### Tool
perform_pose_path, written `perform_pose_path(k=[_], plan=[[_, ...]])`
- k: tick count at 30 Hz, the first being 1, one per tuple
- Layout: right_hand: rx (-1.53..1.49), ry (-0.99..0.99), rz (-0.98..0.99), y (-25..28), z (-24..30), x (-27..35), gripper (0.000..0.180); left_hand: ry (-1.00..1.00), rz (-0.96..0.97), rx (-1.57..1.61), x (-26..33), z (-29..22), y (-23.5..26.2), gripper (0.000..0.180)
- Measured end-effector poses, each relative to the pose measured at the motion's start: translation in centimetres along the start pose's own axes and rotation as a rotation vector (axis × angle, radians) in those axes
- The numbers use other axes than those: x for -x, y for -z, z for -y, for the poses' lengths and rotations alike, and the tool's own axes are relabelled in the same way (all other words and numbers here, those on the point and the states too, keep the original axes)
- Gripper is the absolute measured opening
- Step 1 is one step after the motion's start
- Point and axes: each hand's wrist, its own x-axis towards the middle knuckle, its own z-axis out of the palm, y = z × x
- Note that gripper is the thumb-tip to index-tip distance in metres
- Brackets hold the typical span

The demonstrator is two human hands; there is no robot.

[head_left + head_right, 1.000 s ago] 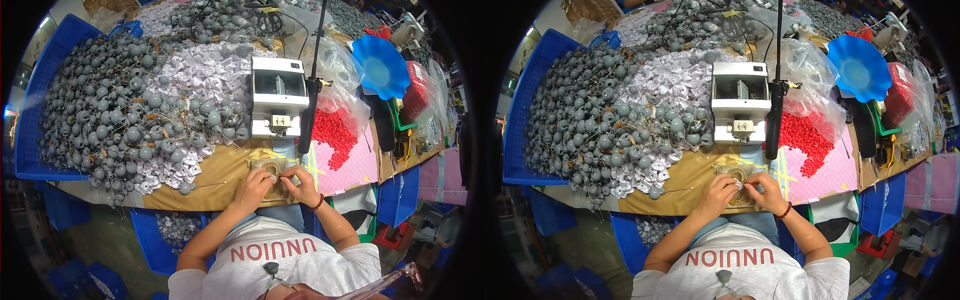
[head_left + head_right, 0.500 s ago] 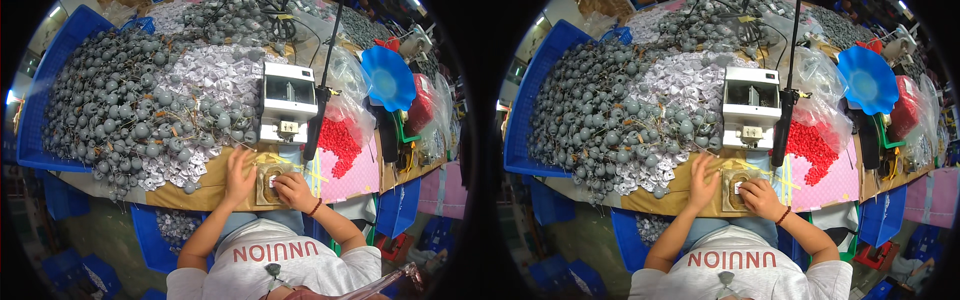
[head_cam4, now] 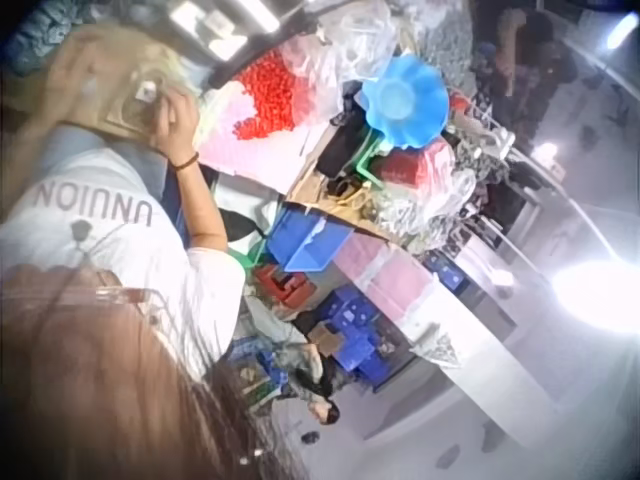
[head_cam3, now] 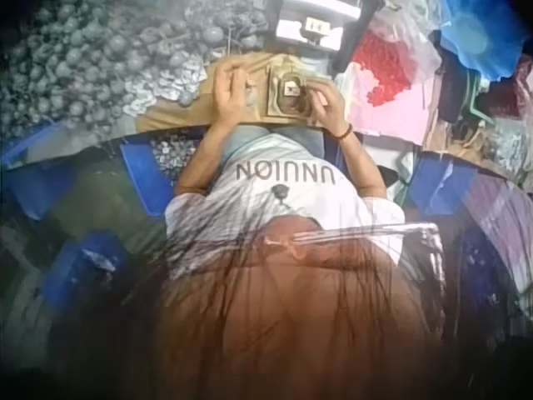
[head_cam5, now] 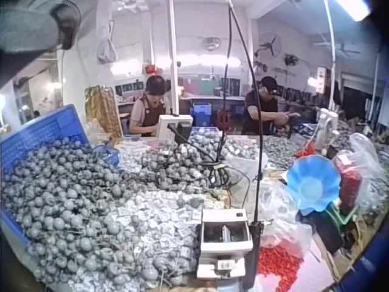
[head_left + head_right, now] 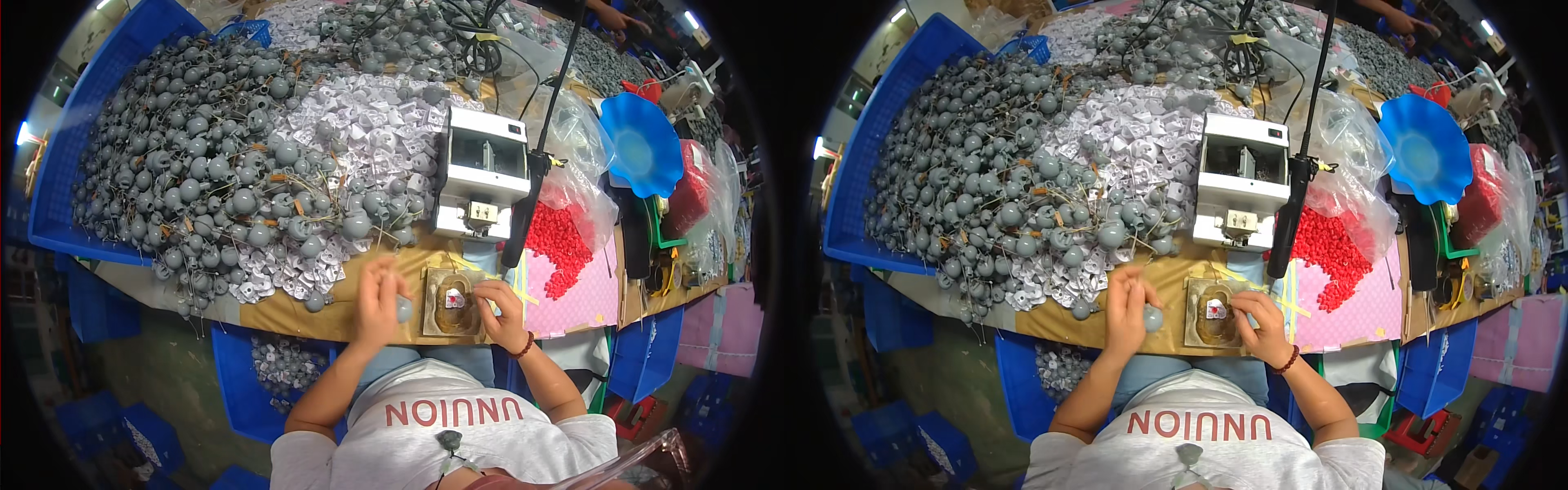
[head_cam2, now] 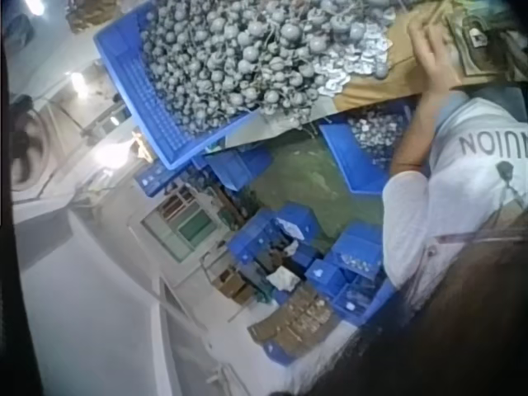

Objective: Assembling small industrial components using an electric screwdriver and a jig at a factory workbench.

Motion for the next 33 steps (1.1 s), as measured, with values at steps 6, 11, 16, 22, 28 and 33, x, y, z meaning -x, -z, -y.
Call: perform_pose_path(k=[6,11,16,22,28,33], plan=[[-0.06,0.003,0.062,-0.5,0.7,-0.5,0.02,-0.179,0.178,-0.227,2.2,-4.4,1.7,0.018],[-0.082,0.042,0.062,-1.3,1.5,-1.5,0.019,-0.238,0.248,-0.013,1.5,-6.7,2.6,0.017],[-0.088,0.027,0.05,-1.4,1.9,-1.3,0.019,-0.073,0.112,-0.096,-1.2,-6.0,4.1,0.019],[-0.092,0.021,0.021,-1.3,2.4,-1.6,0.019,-0.642,0.361,-0.075,-2.2,-13.6,3.6,0.018],[-0.042,0.085,-0.058,0.1,3.2,-1.9,0.027,-0.17,0.487,0.035,-2.4,-13.8,3.8,0.023],[-0.229,0.152,0.013,1.7,5.8,-5.4,0.051,0.138,0.771,0.292,-1.4,-10.2,1.5,0.022]])
